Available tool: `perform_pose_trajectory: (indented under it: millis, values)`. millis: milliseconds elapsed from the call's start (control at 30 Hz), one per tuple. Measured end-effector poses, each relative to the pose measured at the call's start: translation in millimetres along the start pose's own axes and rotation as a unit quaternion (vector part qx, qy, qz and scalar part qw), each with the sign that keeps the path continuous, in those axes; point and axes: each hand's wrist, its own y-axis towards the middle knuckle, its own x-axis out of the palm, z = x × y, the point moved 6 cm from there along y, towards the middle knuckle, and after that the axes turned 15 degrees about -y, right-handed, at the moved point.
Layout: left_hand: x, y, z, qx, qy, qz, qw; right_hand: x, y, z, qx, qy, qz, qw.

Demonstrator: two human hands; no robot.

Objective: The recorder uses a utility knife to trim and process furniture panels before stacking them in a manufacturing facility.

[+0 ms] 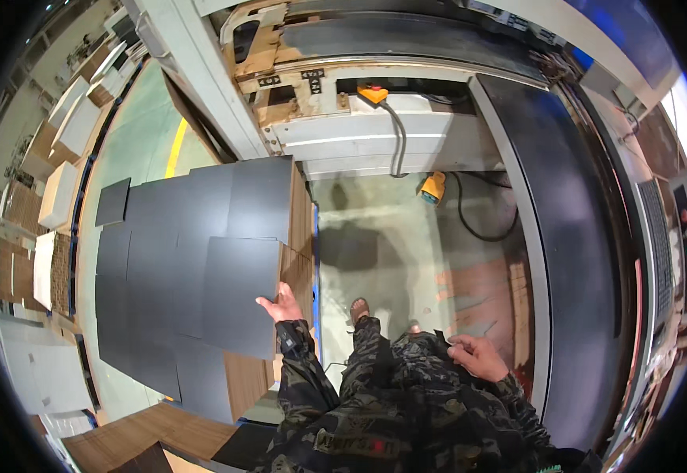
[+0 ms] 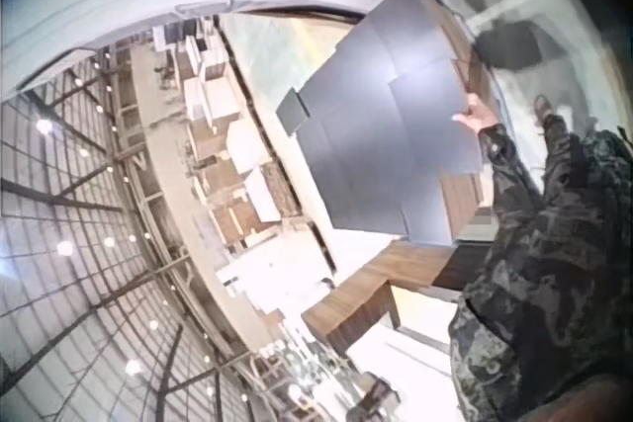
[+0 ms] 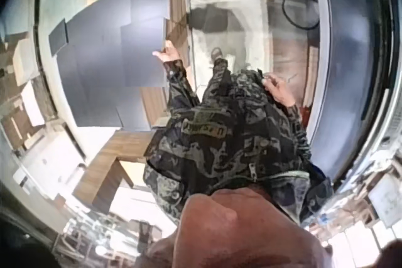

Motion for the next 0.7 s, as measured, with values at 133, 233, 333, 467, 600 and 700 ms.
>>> perform_pose_trajectory:
  millis: [133,233,333,467,600,700]
  values:
    - [-6,-19,-5,-0.013,-0.008,0.131,0.991,-8,38,-25,-0.027,-0.043,-0.054,0.997]
    - [10,-28,0,0.034,-0.004,0.025,0.999,-11,63,-30,-0.062,-0.048,-0.082,0.994]
    - [19,-34,-2,0.057,-0.039,0.073,0.995,-24,80,-42,-0.107,-0.104,-0.081,0.986]
    - [4,-34,5,0.079,-0.054,0.118,0.988,-39,89,-47,-0.126,-0.126,-0.089,0.98]
    - [-10,-50,3,0.029,-0.045,0.108,0.993,-51,92,-41,-0.139,-0.164,-0.099,0.972]
    - [-21,-72,-2,0.02,-0.049,0.148,0.988,-58,95,-34,-0.142,-0.177,-0.107,0.968]
